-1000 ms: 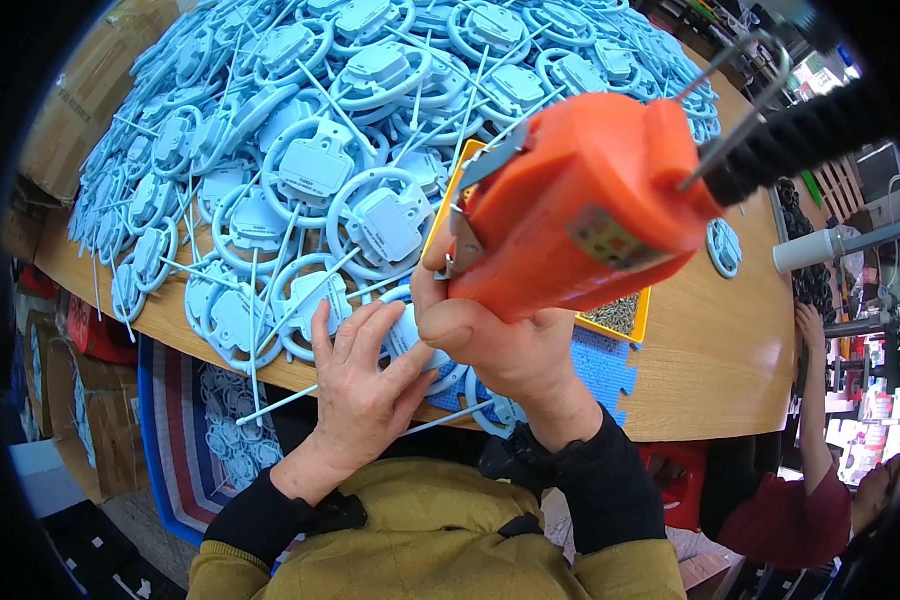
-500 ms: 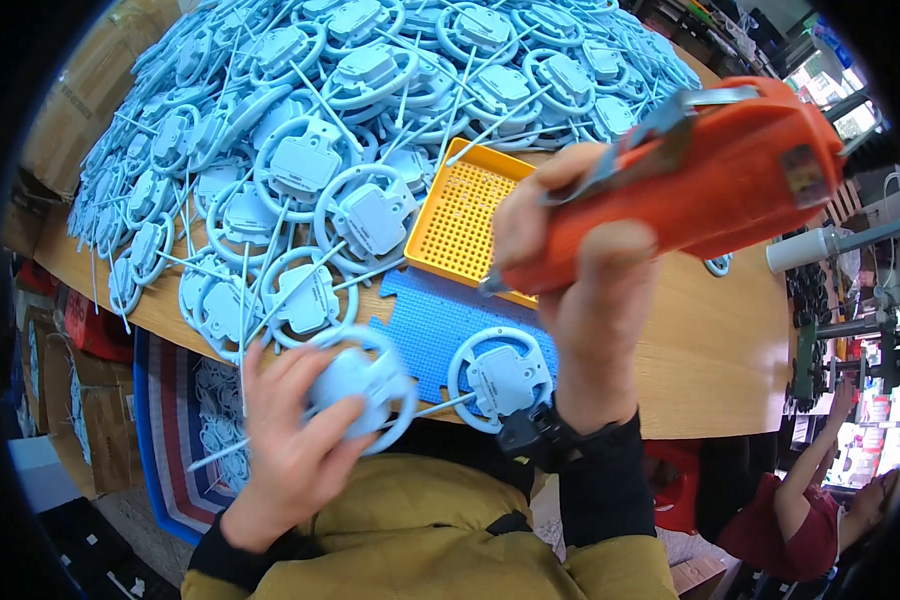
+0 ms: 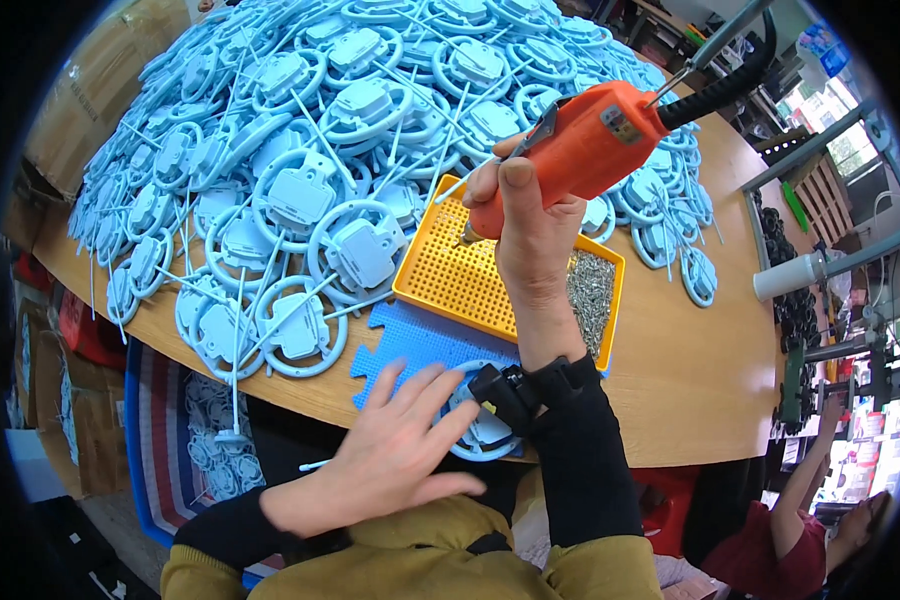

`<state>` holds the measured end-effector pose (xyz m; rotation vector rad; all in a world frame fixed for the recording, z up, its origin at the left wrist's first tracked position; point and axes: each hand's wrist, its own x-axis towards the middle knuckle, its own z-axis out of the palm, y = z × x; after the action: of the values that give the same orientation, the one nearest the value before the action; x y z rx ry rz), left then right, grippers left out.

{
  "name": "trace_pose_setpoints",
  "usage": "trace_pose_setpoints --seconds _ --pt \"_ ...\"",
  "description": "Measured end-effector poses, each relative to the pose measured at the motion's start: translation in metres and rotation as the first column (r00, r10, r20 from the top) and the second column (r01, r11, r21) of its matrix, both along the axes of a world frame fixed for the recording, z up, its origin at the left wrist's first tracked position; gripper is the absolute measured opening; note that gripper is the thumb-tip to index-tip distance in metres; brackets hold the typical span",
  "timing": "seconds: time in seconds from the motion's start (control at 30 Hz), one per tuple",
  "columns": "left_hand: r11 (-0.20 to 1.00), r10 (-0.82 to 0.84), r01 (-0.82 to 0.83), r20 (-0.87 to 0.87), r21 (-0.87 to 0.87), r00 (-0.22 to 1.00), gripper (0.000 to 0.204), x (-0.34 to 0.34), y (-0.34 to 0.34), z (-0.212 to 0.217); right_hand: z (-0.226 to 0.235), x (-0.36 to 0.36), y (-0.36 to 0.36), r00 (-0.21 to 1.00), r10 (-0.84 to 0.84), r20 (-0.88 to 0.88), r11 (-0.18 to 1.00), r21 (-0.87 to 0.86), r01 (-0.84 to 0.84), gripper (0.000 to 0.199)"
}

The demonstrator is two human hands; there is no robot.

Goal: Assembling blue plastic components using an electric screwdriver at a factory workbench.

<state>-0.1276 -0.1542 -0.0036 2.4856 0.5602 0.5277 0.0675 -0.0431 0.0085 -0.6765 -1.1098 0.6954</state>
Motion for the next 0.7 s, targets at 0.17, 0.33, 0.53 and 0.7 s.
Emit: trace_pose_setpoints --seconds 0.17,0.33,0.53,0.7 --pt "0.982 0.137 -0.141 0.035 0.128 0.99 0.055 0.027 0.003 -0.029 -0.005 0.004 0.014 0.978 0.136 -0.158 0.991 0.009 -0.136 0.04" --pt "0.988 0.109 -0.115 0.059 0.104 0.992 0.049 0.014 0.002 -0.034 -0.008 -0.002 0.013 0.989 0.105 -0.103 0.991 -0.068 -0.113 0.044" --pt "0.978 0.209 -0.208 0.096 -0.019 0.973 0.055 -0.055 -0.003 -0.013 -0.01 -0.006 0.015 0.999 0.042 -0.024 0.994 -0.102 -0.044 0.044" --pt "0.942 0.325 -0.32 0.036 -0.098 0.945 0.057 -0.119 -0.017 0.001 -0.01 -0.007 0.015 0.999 0.03 -0.015 0.996 -0.088 -0.031 0.042"
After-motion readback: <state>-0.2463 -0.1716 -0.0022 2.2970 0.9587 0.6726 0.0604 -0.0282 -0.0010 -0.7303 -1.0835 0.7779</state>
